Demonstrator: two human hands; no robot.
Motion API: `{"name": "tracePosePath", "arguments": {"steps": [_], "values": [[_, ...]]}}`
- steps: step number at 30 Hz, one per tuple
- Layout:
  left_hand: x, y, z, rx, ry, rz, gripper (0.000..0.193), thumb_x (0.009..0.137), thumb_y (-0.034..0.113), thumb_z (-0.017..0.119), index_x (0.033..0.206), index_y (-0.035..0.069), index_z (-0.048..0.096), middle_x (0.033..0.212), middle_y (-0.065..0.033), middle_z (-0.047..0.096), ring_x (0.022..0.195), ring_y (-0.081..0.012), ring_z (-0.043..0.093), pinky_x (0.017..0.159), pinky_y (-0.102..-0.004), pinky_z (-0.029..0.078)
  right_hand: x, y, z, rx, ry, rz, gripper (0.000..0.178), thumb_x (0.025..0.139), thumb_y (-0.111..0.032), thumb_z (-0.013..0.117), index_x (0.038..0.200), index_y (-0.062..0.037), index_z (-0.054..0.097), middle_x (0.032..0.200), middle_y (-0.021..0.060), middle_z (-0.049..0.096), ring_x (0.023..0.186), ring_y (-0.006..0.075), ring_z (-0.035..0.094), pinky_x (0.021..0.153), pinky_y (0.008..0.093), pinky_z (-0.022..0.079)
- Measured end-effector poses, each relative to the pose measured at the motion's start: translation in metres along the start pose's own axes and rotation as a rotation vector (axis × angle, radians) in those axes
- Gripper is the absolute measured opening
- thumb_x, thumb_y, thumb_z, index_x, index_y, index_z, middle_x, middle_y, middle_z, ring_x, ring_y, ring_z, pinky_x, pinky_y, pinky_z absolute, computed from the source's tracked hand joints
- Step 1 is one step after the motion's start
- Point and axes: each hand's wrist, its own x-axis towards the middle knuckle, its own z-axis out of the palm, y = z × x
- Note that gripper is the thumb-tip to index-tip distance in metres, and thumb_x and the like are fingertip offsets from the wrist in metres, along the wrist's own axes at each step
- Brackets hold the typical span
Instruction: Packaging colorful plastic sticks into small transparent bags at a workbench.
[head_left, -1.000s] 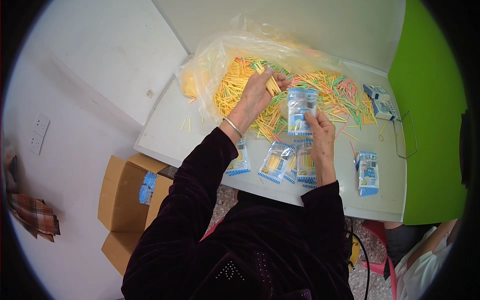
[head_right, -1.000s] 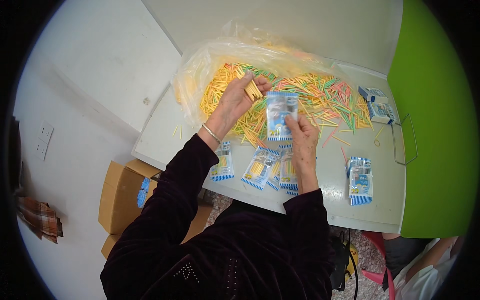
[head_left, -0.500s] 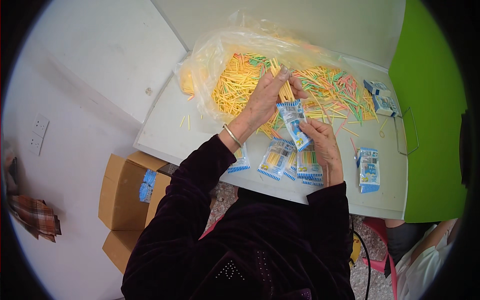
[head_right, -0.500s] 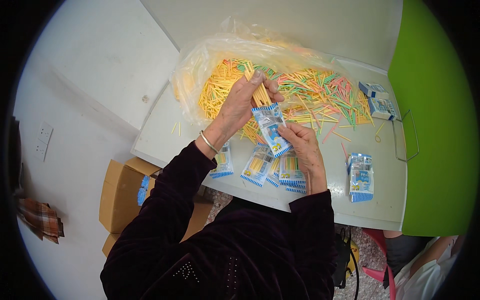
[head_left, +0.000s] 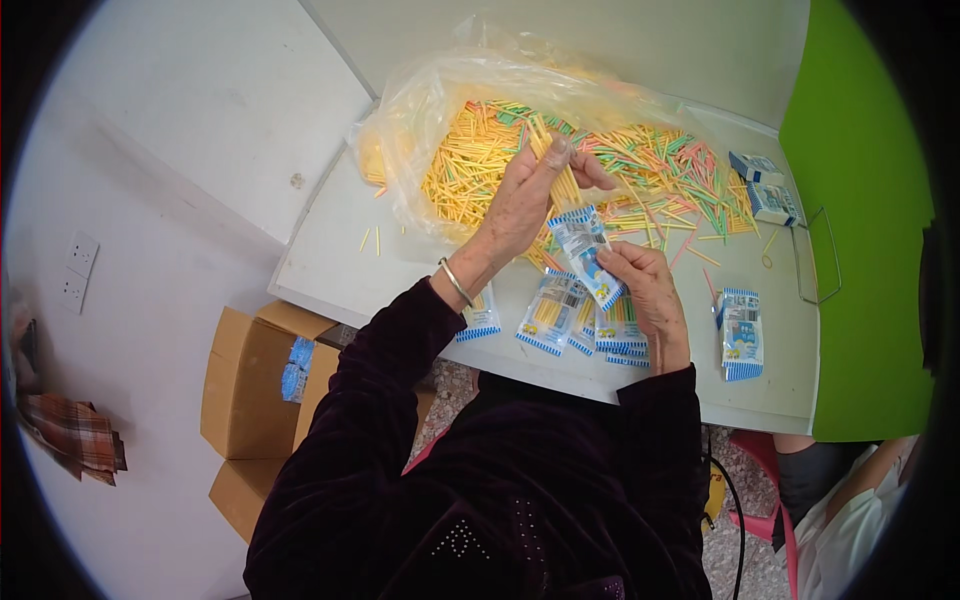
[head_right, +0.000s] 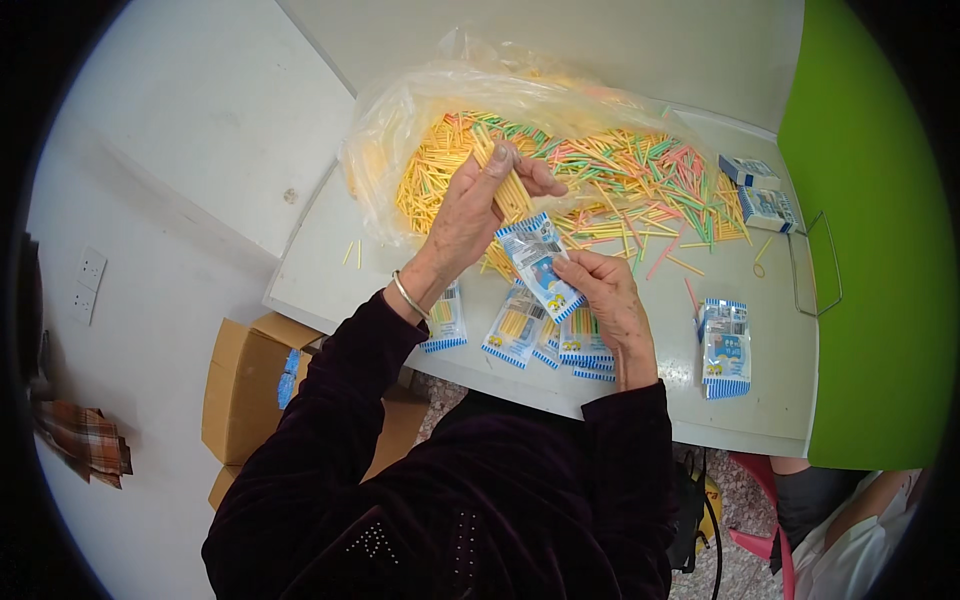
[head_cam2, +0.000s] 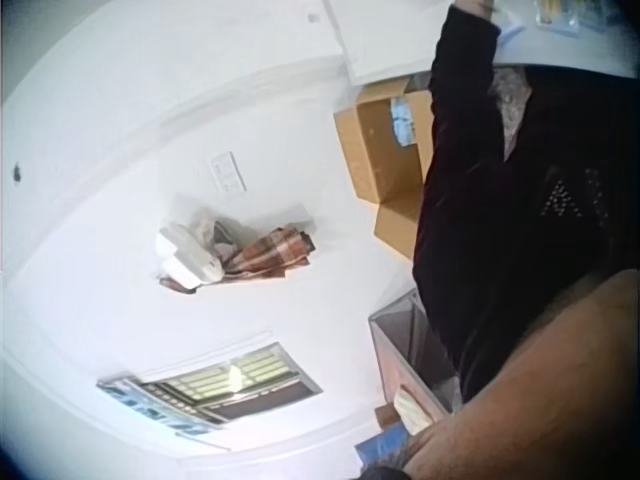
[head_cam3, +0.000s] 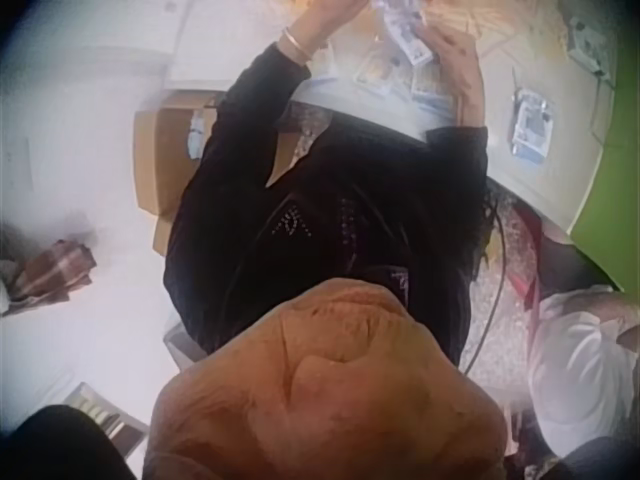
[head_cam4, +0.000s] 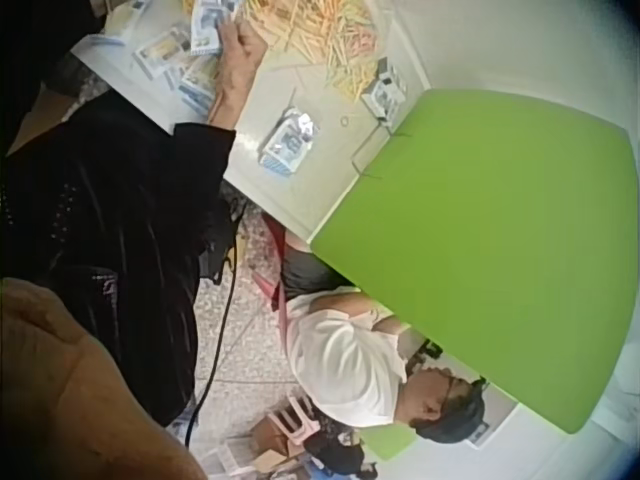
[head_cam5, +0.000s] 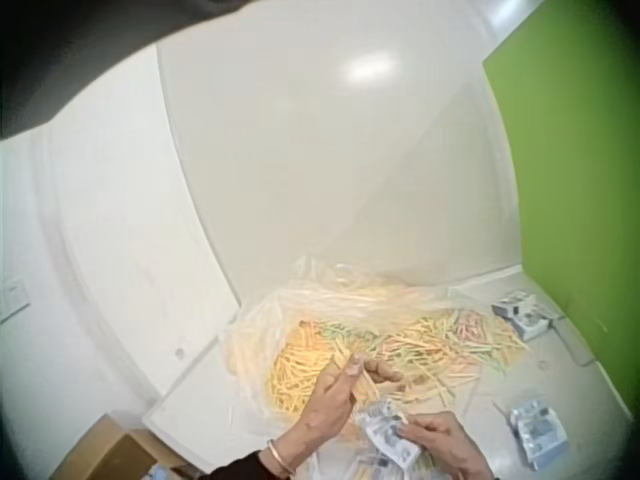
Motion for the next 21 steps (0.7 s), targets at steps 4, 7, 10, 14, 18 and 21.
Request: {"name": "tracePosePath", "arguments": {"steps": [4,7,10,14,18,21], "values": [[0.0,0.0,0.0,0.053,-0.035,0.023,0.046,0.098,0.039,0.033,0.09,0.0,0.058,0.083,-0.0094,0.064,0.081,-0.0132,0.058,0.079,-0.0276,0.046,0.0,0.0,0.0,0.011,0.021,0.004,0.02,0.085,-0.016,0.062,0.092,0.0027,0.066,0.077,0.0018,0.064,0.065,0.0036,0.055,0.058,0.017,0.042],[-0.008,-0.003,0.005,0.064,-0.069,0.05,0.044,0.098,0.037,0.034,0.09,-0.001,0.056,0.084,-0.0096,0.063,0.082,-0.0154,0.06,0.079,-0.0295,0.048,-0.001,0.002,-0.002,0.008,0.031,-0.015,0.021,0.085,-0.017,0.062,0.092,0.0026,0.066,0.076,0.0014,0.064,0.064,0.0034,0.055,0.057,0.0171,0.042],[-0.012,0.0,0.005,-0.096,-0.055,0.031,0.042,0.098,0.036,0.036,0.09,-0.002,0.053,0.085,-0.0103,0.061,0.084,-0.0189,0.063,0.08,-0.032,0.05,-0.003,0.0,0.001,0.044,0.038,-0.006,0.021,0.085,-0.017,0.062,0.092,0.0028,0.066,0.076,0.0011,0.064,0.064,0.0031,0.054,0.057,0.0172,0.041],[-0.011,0.005,0.005,-0.178,-0.064,-0.038,0.04,0.097,0.034,0.036,0.092,-0.002,0.051,0.086,-0.0115,0.06,0.087,-0.0215,0.063,0.082,-0.0336,0.051,-0.004,0.0,-0.002,-0.041,-0.024,0.013,0.022,0.085,-0.017,0.062,0.094,0.003,0.066,0.076,0.0011,0.064,0.065,0.003,0.054,0.058,0.0173,0.041],[-0.015,0.006,0.0,-0.123,-0.116,-0.084,0.036,0.096,0.036,0.038,0.096,0.002,0.051,0.09,-0.0102,0.059,0.091,-0.0245,0.062,0.087,-0.0385,0.05,-0.006,0.001,-0.002,-0.027,-0.024,-0.003,0.022,0.085,-0.016,0.062,0.095,0.0033,0.066,0.077,0.0011,0.064,0.066,0.0033,0.054,0.059,0.0173,0.041],[-0.017,0.009,-0.001,-0.183,-0.054,-0.111,0.039,0.097,0.035,0.038,0.096,0.0,0.053,0.091,-0.0111,0.06,0.091,-0.0236,0.063,0.087,-0.0366,0.05,-0.008,-0.005,-0.002,-0.013,-0.005,0.015,0.022,0.085,-0.016,0.062,0.095,0.0037,0.066,0.077,0.0006,0.063,0.066,0.0033,0.053,0.059,0.0175,0.041]]}}
